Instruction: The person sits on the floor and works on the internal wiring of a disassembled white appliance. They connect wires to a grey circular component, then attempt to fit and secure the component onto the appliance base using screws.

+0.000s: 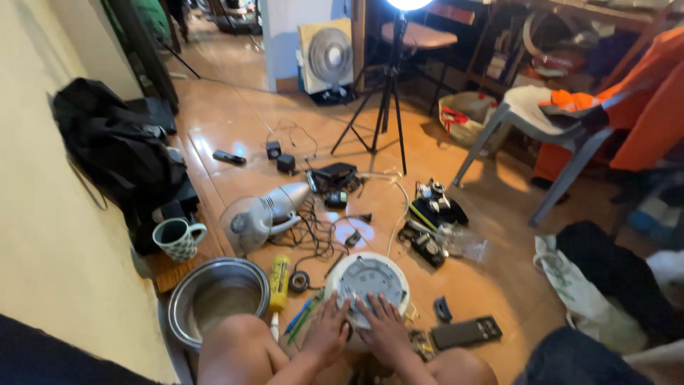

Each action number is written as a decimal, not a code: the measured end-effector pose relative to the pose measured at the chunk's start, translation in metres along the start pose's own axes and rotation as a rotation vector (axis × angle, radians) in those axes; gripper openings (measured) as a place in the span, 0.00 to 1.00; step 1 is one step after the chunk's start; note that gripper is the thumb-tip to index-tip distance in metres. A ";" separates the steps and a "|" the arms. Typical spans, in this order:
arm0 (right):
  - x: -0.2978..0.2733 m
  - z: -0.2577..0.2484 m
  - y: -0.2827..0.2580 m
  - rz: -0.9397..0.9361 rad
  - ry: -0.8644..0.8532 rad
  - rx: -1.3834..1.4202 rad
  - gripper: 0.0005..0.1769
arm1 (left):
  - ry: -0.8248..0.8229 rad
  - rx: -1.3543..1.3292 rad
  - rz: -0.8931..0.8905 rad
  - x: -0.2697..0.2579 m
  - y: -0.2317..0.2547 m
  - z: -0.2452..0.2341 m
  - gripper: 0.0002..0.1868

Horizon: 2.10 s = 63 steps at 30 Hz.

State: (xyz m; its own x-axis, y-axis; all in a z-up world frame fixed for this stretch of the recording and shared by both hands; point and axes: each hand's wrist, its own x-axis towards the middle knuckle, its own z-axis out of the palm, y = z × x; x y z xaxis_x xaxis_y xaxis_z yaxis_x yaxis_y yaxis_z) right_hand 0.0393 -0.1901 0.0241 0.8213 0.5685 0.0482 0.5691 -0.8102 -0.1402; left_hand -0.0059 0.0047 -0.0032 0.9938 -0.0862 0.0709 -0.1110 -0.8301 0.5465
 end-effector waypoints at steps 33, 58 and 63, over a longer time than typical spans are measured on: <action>-0.079 0.030 -0.009 0.359 0.353 1.109 0.12 | -0.318 0.679 0.562 0.108 0.047 -0.008 0.16; -0.023 0.017 0.075 0.608 0.518 1.093 0.16 | 0.624 0.055 0.547 0.058 0.051 -0.093 0.03; 0.023 0.013 0.087 0.588 0.537 1.426 0.25 | 0.570 -0.637 0.178 0.089 0.027 -0.125 0.09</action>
State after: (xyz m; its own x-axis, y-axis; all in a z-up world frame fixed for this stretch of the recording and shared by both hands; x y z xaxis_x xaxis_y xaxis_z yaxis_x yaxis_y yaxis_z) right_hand 0.1072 -0.2452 0.0000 0.9917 -0.1124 -0.0628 -0.0554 0.0683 -0.9961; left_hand 0.0780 0.0437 0.1216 0.8228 0.2445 0.5130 -0.4187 -0.3496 0.8381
